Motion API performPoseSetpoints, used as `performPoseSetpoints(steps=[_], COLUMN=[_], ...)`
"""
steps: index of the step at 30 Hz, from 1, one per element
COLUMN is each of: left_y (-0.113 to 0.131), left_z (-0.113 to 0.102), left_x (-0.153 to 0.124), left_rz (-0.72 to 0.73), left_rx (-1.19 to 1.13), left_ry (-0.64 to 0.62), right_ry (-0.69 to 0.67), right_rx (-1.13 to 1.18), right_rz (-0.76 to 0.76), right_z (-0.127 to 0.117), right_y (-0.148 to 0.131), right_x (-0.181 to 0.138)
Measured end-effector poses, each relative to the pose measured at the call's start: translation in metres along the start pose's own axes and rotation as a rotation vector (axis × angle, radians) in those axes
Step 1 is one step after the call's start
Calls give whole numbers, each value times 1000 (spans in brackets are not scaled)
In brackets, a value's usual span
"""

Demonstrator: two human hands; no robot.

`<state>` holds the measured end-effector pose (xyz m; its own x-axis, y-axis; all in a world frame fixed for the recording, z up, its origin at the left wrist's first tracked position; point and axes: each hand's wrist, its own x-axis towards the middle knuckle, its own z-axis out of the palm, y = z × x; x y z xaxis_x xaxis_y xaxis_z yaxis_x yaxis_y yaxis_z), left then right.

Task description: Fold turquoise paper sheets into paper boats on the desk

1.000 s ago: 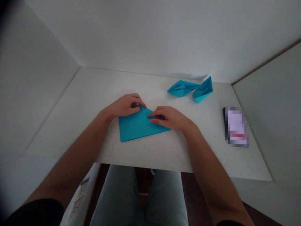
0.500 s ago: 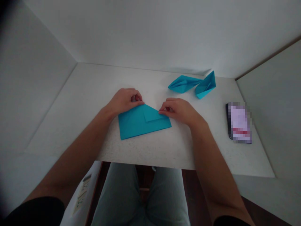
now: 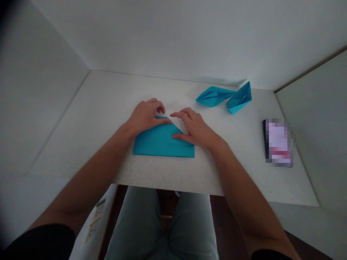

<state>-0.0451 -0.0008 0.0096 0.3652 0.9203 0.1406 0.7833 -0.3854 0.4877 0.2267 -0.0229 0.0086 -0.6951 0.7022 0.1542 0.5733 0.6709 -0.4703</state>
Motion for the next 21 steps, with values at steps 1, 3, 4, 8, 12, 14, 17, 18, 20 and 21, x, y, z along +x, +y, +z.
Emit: performPoseSetpoints(steps=[1, 3, 4, 8, 12, 14, 17, 18, 20, 21], left_y=[0, -2, -3, -12, -19, -20, -19, -18, -13, -9], left_z=[-1, -4, -6, -9, -8, -7, -8, -8, -11, -12], left_x=[0, 0, 0, 1, 1, 1, 1, 1, 0, 0], left_rz=[-2, -12, -20, -52, -78, -97, -108, -111, -118, -116], left_rx=[6, 17, 22, 0, -95, -124, -142, -155, -215, -263], left_ry=[1, 13, 26, 71, 81, 82, 54, 43, 37, 36], right_ry=[-20, -69, -87, -98, -74, -70, -53, -44, -25, -15], right_rx=[-11, -32, -42, -80, -112, -126, -149, -154, -157, -156], right_rz=[-27, -51, -47, -16, -11, -5, 22, 32, 48, 53], right_z=[1, 0, -1, -6, -8, -9, -10, -10, -10, -10], right_y=[-1, 0, 2, 9, 9, 8, 8, 9, 12, 13], right_x=[0, -2, -3, -6, -6, -6, -6, -6, -7, -7])
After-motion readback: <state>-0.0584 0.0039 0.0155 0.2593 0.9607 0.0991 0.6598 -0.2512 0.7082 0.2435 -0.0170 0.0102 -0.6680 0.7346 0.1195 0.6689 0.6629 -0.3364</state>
